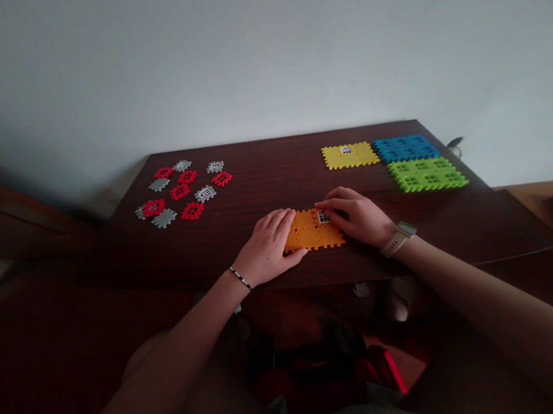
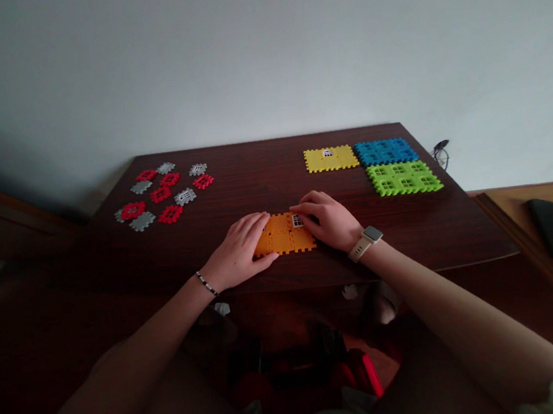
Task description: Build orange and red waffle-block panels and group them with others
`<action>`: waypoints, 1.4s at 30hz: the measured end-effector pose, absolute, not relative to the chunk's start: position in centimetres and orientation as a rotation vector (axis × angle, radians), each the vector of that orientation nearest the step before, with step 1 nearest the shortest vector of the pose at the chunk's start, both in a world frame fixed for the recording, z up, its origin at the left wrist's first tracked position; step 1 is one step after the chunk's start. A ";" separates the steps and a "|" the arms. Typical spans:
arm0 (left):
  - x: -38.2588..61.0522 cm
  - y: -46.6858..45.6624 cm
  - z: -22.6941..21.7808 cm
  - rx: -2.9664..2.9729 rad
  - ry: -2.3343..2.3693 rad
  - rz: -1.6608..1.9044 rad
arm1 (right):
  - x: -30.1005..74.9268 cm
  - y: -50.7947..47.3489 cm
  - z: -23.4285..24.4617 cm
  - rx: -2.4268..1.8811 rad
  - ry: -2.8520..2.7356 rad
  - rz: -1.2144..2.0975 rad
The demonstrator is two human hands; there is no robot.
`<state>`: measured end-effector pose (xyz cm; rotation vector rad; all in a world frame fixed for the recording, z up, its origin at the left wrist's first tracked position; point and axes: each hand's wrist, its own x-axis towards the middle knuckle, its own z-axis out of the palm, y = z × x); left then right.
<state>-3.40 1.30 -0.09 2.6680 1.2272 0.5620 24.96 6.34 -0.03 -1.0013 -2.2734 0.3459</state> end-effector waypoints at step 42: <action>-3.3 1.2 0.1 2.677 1.239 0.526 | 24.3 6.8 0.5 -1.059 -2.422 0.299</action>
